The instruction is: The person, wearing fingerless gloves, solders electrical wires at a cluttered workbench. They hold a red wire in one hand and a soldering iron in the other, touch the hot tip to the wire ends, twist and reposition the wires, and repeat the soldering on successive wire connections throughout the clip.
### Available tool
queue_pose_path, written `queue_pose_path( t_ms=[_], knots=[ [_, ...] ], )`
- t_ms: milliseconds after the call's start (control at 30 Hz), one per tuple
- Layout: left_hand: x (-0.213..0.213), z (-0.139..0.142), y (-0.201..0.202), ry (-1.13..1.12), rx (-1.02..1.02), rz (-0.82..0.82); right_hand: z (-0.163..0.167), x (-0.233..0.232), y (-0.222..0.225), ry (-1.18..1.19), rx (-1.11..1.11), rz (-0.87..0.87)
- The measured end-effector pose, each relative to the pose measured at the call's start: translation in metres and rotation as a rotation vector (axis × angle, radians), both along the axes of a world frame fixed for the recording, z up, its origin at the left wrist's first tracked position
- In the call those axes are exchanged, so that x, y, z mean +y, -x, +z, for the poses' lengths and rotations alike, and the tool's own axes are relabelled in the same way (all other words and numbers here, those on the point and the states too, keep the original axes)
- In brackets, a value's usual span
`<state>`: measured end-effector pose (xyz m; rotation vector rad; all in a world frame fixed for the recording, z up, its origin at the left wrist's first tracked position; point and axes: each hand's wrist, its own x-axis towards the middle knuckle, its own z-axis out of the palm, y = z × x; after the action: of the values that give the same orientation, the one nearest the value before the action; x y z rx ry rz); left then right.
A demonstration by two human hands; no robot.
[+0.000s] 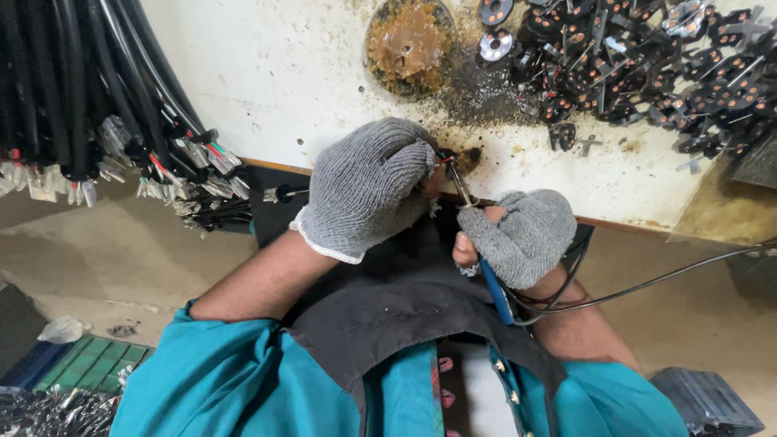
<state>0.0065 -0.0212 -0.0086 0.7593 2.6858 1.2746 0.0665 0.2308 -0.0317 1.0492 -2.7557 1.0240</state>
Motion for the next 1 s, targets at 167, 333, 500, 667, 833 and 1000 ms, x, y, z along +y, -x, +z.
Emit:
queue_pose_path(
  t_ms=[167, 333, 500, 667, 833, 1000],
  knots=[
    [0.002, 0.0, 0.001, 0.002, 0.02, 0.012, 0.008, -0.004, 0.004, 0.091, -0.021, -0.021],
    [0.003, 0.004, 0.003, 0.014, 0.017, 0.029, 0.04, -0.022, -0.001, 0.406, -0.212, -0.538],
    [0.004, 0.005, 0.005, 0.001, 0.022, 0.021, 0.056, -0.017, 0.009, 0.466, -0.128, -0.831],
    [0.008, 0.005, 0.006, 0.025, 0.036, 0.036, 0.057, 0.003, 0.038, 0.221, -0.018, -0.717],
    [0.007, 0.005, 0.006, -0.001, 0.041, 0.04, 0.07, 0.008, 0.064, -0.156, -0.016, -0.47],
    [0.005, 0.005, 0.006, -0.001, 0.021, 0.028, 0.061, 0.003, 0.078, -0.095, 0.081, -0.443]
  ],
)
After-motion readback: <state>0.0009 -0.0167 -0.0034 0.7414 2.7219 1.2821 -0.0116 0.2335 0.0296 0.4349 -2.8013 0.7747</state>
